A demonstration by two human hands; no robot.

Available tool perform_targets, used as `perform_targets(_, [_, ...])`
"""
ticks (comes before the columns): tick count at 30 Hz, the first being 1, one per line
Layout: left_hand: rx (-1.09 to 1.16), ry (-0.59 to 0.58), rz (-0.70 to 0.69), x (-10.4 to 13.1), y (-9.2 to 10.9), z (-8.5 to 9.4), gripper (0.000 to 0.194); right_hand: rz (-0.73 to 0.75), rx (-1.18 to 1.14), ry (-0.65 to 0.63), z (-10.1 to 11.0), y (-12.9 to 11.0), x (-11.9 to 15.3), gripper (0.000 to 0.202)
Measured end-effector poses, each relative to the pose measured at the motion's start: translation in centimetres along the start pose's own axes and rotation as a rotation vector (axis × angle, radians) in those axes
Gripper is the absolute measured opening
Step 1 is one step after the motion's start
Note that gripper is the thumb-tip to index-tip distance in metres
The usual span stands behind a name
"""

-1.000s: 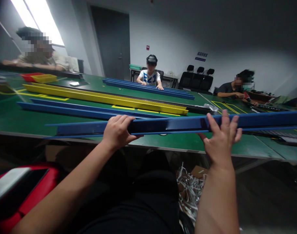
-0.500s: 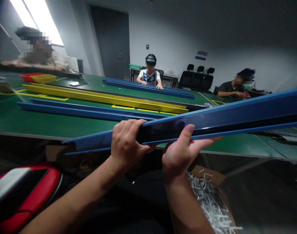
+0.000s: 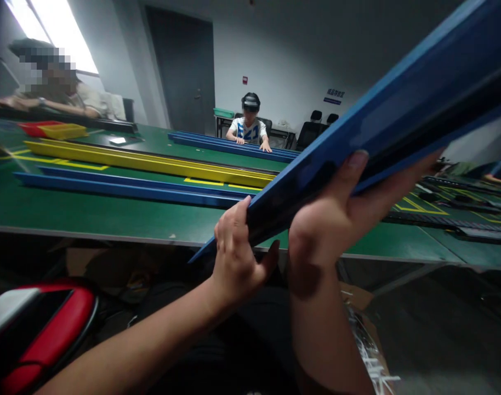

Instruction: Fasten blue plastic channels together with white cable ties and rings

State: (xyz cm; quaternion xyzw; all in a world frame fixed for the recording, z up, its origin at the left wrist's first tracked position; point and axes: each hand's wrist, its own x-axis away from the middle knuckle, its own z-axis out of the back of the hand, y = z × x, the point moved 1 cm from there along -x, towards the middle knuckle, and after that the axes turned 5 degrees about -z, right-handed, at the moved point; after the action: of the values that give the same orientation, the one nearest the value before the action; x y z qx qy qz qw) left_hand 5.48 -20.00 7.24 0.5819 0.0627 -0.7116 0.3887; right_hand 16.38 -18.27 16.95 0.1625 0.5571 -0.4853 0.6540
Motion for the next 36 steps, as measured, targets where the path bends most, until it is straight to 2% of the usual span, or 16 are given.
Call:
perform_targets(1, [0.018, 0.001, 0.001, 0.0, 0.1, -0.3, 0.089, 0.002, -0.021, 0.182, 0.3, -0.4, -0.9, 0.070])
perform_targets(2, [0.041, -0.002, 0.000, 0.0, 0.2, -0.6, 0.092, 0.023, -0.042, 0.273, 0.4, -0.7, -1.7, 0.068])
perform_targets(3, [0.068, -0.009, -0.001, 0.0, 0.3, -0.9, 0.095, 0.037, -0.056, 0.318, 0.4, -1.0, -2.5, 0.066])
perform_targets(5, [0.122, -0.043, -0.004, 0.2, 0.4, -1.5, 0.098, 0.057, -0.053, 0.294, 0.3, -1.4, -3.7, 0.063])
perform_targets(10, [0.208, -0.106, 0.024, 1.0, 0.5, -3.0, 0.107, 0.162, 0.022, 0.118, -0.4, -2.8, -5.4, 0.053])
perform_targets(13, [0.268, -0.116, 0.006, 1.4, 0.6, -3.6, 0.102, 0.236, 0.041, -0.015, -1.3, -3.1, -5.8, 0.049])
perform_targets(16, [0.280, -0.180, -0.040, 1.6, 0.3, -3.4, 0.094, 0.236, 0.036, -0.145, -2.7, -2.3, -6.0, 0.045])
perform_targets(18, [0.227, -0.253, -0.044, 1.6, -0.5, -2.9, 0.074, 0.213, 0.031, -0.236, -3.7, -1.5, -5.7, 0.043])
perform_targets(20, [0.140, -0.274, -0.062, 1.5, -2.0, -1.9, 0.041, 0.216, 0.025, -0.338, -4.6, -0.6, -4.8, 0.041])
perform_targets(22, [0.050, -0.184, -0.118, 1.5, -4.0, -0.7, 0.017, 0.248, 0.032, -0.424, -5.4, 0.1, -3.4, 0.038])
perform_targets(24, [-0.034, -0.091, -0.207, 1.5, -6.2, 0.4, 0.010, 0.271, 0.061, -0.493, -6.0, 0.8, -1.8, 0.037])
perform_targets(26, [-0.163, 0.027, -0.200, 1.3, -8.4, 1.2, 0.014, 0.284, 0.089, -0.563, -6.6, 1.6, -0.2, 0.039])
perform_targets(28, [-0.276, 0.053, -0.130, 1.1, -10.1, 1.5, 0.032, 0.289, 0.107, -0.631, -7.0, 2.5, 1.1, 0.040])
perform_targets(30, [-0.351, 0.008, -0.117, 0.9, -11.3, 1.4, 0.052, 0.286, 0.112, -0.700, -7.5, 3.5, 2.0, 0.038])
perform_targets(32, [-0.403, -0.056, -0.151, 1.0, -11.8, 1.0, 0.063, 0.282, 0.097, -0.756, -8.0, 4.3, 2.6, 0.037])
perform_targets(36, [-0.452, -0.165, -0.152, 1.5, -11.3, 1.0, 0.063, 0.270, 0.079, -0.821, -8.9, 5.5, 3.7, 0.037])
